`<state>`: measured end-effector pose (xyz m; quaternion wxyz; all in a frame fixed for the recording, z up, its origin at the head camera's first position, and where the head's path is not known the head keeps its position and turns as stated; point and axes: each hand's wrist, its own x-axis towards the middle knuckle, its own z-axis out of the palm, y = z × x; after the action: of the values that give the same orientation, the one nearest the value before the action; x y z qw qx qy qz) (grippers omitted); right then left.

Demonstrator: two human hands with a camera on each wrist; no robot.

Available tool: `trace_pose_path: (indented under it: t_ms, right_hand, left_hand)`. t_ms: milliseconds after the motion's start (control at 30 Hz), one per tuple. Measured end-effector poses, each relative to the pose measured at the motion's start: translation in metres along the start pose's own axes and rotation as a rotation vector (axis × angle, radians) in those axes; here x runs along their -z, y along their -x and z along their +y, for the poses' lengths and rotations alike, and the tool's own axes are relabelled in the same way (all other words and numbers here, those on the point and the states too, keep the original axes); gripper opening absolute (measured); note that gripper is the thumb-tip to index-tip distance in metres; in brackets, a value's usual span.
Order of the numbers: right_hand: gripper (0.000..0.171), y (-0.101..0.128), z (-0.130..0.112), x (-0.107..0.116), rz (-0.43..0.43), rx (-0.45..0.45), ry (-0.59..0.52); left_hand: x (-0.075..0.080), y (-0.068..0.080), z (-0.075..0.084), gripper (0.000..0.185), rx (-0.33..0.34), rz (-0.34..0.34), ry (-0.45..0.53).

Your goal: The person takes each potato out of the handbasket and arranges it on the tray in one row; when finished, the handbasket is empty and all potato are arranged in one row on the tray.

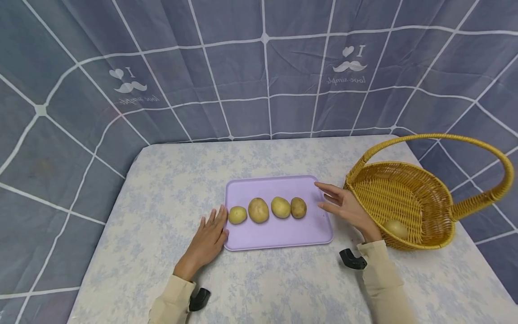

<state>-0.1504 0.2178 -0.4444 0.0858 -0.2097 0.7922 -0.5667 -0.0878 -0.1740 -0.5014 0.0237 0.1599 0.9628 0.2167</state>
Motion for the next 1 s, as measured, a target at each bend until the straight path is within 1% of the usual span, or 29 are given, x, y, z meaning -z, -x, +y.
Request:
trace_pose_path:
  t_ms: [200,367,467,667,867,900,933,1000]
  right_hand:
    - [0.055,0.015,-0.011,0.014,0.058,0.008,-0.002]
    - [0.054,0.030,-0.021,0.027,0.113,-0.027,0.028]
    - [0.053,0.039,-0.027,0.036,0.154,-0.027,0.033]
    - [0.054,0.061,-0.034,0.055,0.245,-0.085,0.036]
    - [0.053,0.080,-0.029,0.078,0.336,-0.043,0.013]
    - [0.053,0.083,-0.027,0.081,0.353,-0.043,0.025]
    - [0.053,0.085,-0.025,0.084,0.367,-0.061,0.048]
    - [0.054,0.091,-0.019,0.091,0.389,-0.101,0.131]
  left_hand:
    - [0.000,0.001,0.001,0.056,0.002,0.006,0.012]
    - [-0.001,0.001,0.002,0.056,0.003,0.012,0.007]
    - [-0.001,0.001,0.002,0.056,0.003,0.016,0.011]
    - [-0.002,0.002,0.000,0.056,0.000,0.020,0.012]
    - [-0.003,0.001,0.001,0.056,0.005,0.023,0.013]
    - [-0.003,0.001,0.000,0.056,0.005,0.023,0.012]
    - [-0.003,0.001,0.001,0.056,0.005,0.024,0.013]
    - [-0.002,0.001,0.001,0.056,0.006,0.024,0.014]
